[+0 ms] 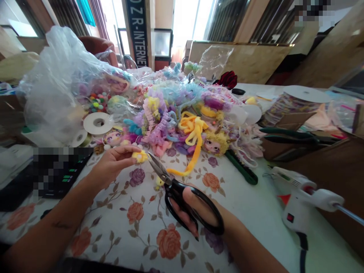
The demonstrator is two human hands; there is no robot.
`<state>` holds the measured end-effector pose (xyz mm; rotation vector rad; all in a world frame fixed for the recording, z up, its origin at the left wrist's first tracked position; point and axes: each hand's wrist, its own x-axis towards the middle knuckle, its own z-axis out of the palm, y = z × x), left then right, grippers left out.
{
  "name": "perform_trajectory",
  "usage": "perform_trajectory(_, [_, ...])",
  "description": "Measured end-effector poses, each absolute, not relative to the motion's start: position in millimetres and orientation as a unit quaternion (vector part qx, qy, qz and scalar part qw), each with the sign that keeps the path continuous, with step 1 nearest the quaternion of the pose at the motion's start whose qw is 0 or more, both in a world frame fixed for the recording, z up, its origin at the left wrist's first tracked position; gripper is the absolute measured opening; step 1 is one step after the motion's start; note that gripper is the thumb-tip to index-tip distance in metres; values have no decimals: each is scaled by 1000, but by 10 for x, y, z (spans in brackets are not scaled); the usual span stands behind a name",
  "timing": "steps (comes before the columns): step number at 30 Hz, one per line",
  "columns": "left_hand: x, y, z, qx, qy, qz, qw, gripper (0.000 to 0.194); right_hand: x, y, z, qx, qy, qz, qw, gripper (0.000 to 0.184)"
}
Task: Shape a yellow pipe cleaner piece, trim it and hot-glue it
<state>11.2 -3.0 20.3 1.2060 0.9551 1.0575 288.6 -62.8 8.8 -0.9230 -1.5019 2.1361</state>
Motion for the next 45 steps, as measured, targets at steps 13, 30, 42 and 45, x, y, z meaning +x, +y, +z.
perform_trajectory(13, [148,-78,215,614,353,478,520,21,2912,-687,1,-377,-496,766,160,70])
perform_trajectory(30, [168,-112,258,622,347,469,523,22,2916,-710,-26,-431,-478,751,148,74])
perform_trajectory(42, [187,-113,256,634,355,491,481,21,2826,-666,94,-372,-530,740,179,68])
perform_trajectory(45, [195,-121,269,630,358,492,483,20,2783,-677,169,-378,-534,733,188,65])
